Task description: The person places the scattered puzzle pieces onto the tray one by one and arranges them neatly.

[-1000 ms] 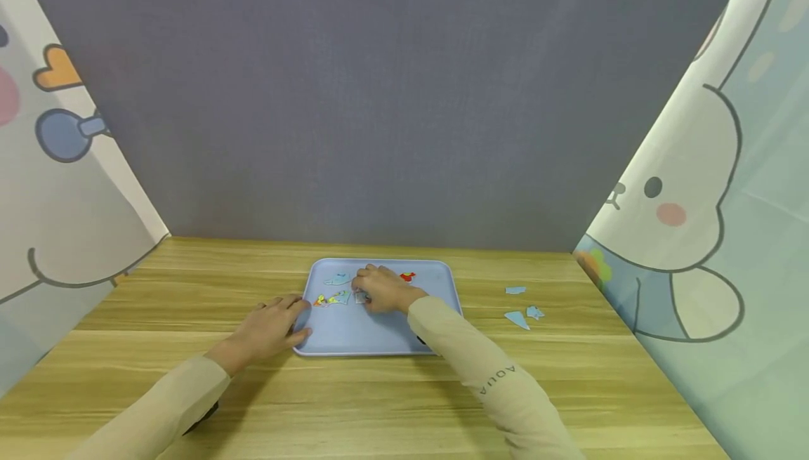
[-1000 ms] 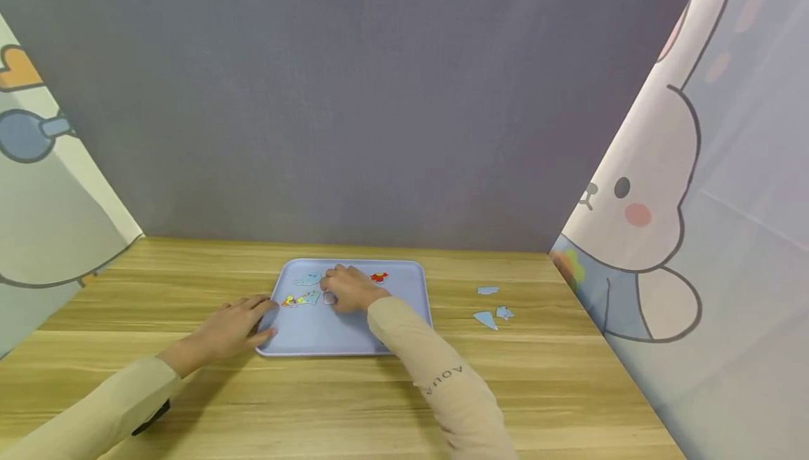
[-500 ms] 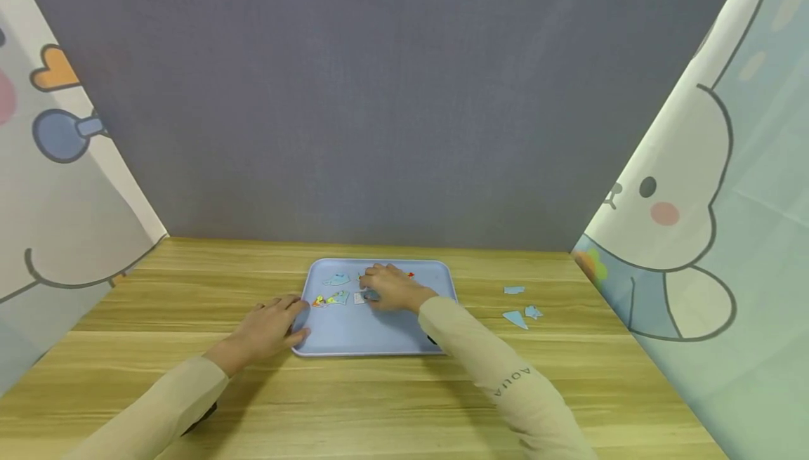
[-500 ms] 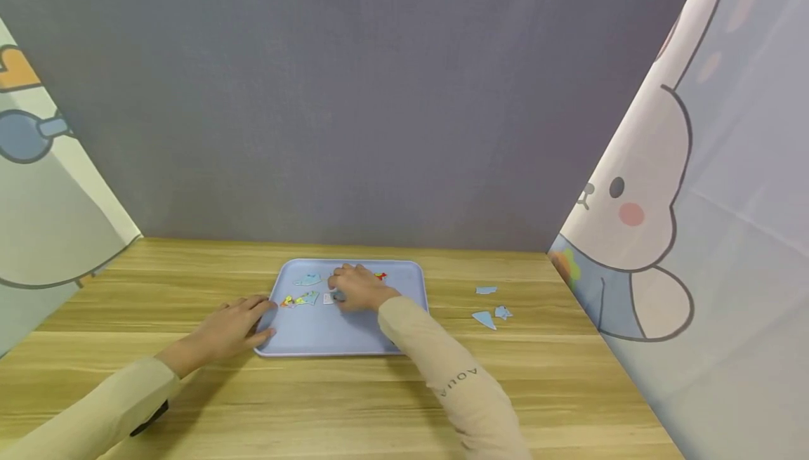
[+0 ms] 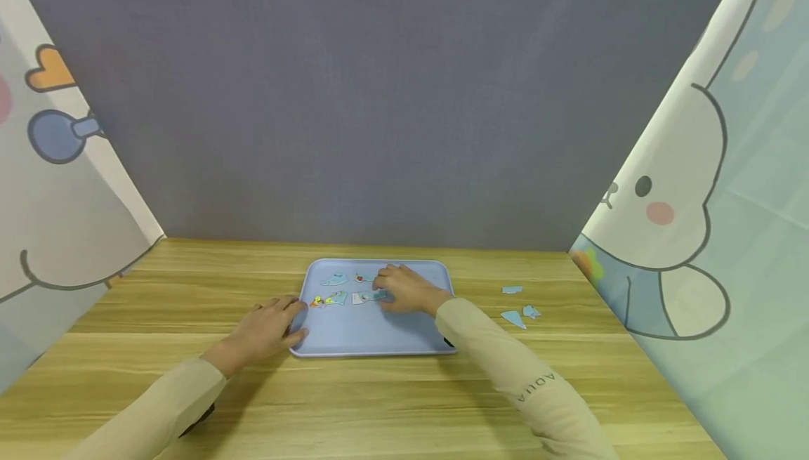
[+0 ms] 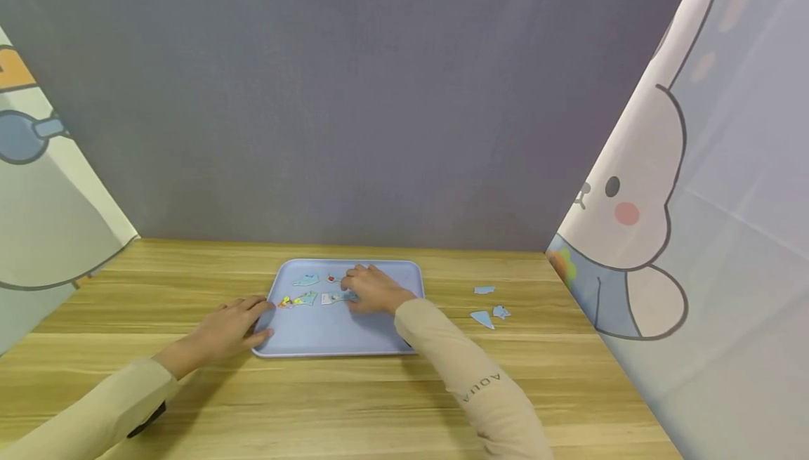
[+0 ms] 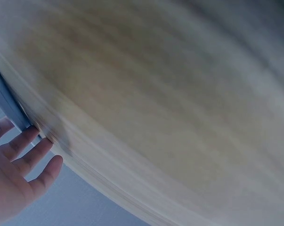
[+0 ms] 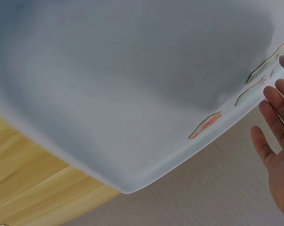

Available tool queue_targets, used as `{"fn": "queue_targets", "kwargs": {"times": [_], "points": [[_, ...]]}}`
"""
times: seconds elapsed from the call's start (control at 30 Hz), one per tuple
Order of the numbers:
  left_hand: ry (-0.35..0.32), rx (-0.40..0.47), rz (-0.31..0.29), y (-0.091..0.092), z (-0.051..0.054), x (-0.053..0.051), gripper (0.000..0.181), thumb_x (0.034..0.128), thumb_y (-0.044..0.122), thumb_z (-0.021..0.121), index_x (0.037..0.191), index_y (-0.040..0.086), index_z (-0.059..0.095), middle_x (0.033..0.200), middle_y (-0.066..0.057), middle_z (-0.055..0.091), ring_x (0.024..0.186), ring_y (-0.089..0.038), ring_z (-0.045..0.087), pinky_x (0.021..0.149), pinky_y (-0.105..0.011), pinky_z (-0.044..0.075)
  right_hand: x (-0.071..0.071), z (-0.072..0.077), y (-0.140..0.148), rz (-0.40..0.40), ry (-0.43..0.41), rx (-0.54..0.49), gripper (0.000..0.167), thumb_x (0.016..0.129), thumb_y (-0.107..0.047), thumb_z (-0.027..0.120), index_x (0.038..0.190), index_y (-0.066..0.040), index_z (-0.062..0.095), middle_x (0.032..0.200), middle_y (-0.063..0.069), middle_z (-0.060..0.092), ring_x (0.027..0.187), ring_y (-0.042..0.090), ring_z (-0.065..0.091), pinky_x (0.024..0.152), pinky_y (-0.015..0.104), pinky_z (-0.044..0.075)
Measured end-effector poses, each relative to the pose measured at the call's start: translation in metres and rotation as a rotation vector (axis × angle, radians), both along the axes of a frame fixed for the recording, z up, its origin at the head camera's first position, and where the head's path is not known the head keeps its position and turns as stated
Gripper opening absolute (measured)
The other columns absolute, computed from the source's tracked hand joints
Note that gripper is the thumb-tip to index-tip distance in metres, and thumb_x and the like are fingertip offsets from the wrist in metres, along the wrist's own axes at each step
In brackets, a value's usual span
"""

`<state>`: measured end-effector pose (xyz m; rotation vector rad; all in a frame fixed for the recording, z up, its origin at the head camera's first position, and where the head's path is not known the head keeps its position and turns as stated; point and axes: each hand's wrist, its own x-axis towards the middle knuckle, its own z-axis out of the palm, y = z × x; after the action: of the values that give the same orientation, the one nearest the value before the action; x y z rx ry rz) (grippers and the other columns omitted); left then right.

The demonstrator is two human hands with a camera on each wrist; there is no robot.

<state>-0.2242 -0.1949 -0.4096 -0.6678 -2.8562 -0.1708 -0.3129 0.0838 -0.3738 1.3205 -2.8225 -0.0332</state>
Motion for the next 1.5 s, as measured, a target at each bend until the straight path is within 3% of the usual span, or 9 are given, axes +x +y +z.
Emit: {"fn": "queue_targets", "kwargs": {"times": [0.43, 0.67, 1.03, 1.5], "points": [[-0.007, 0.008, 0.0, 0.0, 0.0, 0.001, 0.048, 0.0847, 0.037, 0.061, 0.119, 0.005, 0.055, 0.124, -0.02, 0.053, 0.111, -0.042, 0.052, 0.078, -0.063, 0.044, 0.008, -0.005, 0.025, 0.024, 0.022, -0.055, 0.027, 0.084, -0.028, 0.063, 0.107, -0.013, 0.063, 0.107, -0.002, 0.06, 0.106, 0.017, 0.053, 0.099, 0.048, 0.04], [-0.012, 0.005, 0.009, 0.001, 0.001, 0.001, 0.048, 0.0846, 0.037, 0.062, 0.119, 0.005, 0.055, 0.124, -0.02, 0.053, 0.111, -0.043, 0.052, 0.079, -0.064, 0.043, 0.012, -0.009, 0.044, 0.018, 0.038, -0.085, 0.027, 0.084, -0.028, 0.063, 0.105, -0.013, 0.063, 0.111, -0.001, 0.06, 0.114, 0.021, 0.051, 0.096, 0.045, 0.041], [-0.014, 0.011, 0.008, 0.001, 0.001, 0.001, 0.049, 0.0849, 0.038, 0.061, 0.119, 0.004, 0.055, 0.124, -0.021, 0.053, 0.112, -0.043, 0.051, 0.08, -0.065, 0.043, 0.02, -0.011, 0.074, 0.058, 0.097, -0.147, 0.025, 0.081, -0.025, 0.067, 0.101, -0.01, 0.065, 0.1, -0.001, 0.062, 0.095, 0.015, 0.053, 0.081, 0.035, 0.046], [0.002, 0.009, 0.005, 0.0, -0.002, -0.001, 0.048, 0.0845, 0.038, 0.062, 0.119, 0.005, 0.055, 0.123, -0.021, 0.054, 0.112, -0.042, 0.052, 0.081, -0.064, 0.043, 0.03, -0.008, 0.114, -0.014, 0.07, -0.2, 0.028, 0.079, -0.022, 0.069, 0.102, -0.008, 0.065, 0.101, 0.002, 0.063, 0.098, 0.019, 0.055, 0.088, 0.041, 0.046]]}}
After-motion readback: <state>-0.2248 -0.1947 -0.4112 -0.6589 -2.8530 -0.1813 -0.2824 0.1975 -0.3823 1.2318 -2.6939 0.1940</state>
